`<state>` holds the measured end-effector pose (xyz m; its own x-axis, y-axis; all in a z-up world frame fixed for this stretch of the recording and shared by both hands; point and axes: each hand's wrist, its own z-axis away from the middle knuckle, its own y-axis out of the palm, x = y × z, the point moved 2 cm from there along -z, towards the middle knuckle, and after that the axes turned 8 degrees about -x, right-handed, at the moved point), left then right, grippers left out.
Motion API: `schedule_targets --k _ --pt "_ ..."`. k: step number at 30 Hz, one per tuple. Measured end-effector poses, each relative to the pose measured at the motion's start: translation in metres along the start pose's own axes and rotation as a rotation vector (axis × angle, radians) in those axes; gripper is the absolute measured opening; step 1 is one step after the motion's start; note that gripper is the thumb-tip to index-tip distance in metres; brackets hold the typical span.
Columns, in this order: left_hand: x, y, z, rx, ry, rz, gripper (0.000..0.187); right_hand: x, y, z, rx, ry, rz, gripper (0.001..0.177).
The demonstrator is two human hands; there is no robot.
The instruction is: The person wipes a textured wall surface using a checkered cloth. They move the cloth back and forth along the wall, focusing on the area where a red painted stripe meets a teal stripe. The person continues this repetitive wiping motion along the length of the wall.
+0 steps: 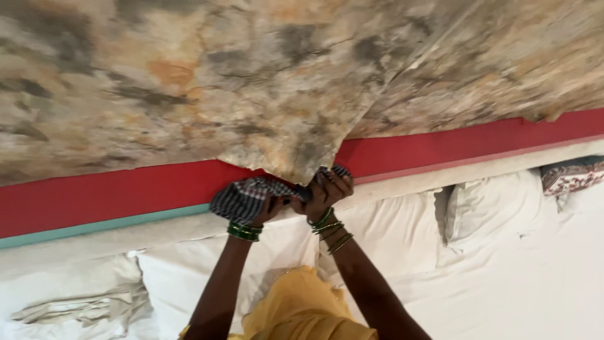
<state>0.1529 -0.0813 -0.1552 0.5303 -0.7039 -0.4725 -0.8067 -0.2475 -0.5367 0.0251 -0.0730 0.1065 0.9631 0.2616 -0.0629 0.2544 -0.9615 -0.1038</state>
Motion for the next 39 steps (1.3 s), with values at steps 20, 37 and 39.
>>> schedule_targets --k 20,37,39 --pt "0.016 -0.024 -0.026 -0.138 -0.308 -0.121 0.058 -0.004 -0.015 0.007 0.2 0.101 -0.211 0.041" --pt "0.009 -0.056 -0.031 -0.115 -0.45 -0.743 0.066 -0.004 -0.01 0.0 0.112 0.066 -0.257 0.043" --pt "0.005 -0.062 -0.04 -0.21 -0.327 -0.77 0.066 -0.003 -0.008 0.004 0.119 0.08 -0.278 0.043"
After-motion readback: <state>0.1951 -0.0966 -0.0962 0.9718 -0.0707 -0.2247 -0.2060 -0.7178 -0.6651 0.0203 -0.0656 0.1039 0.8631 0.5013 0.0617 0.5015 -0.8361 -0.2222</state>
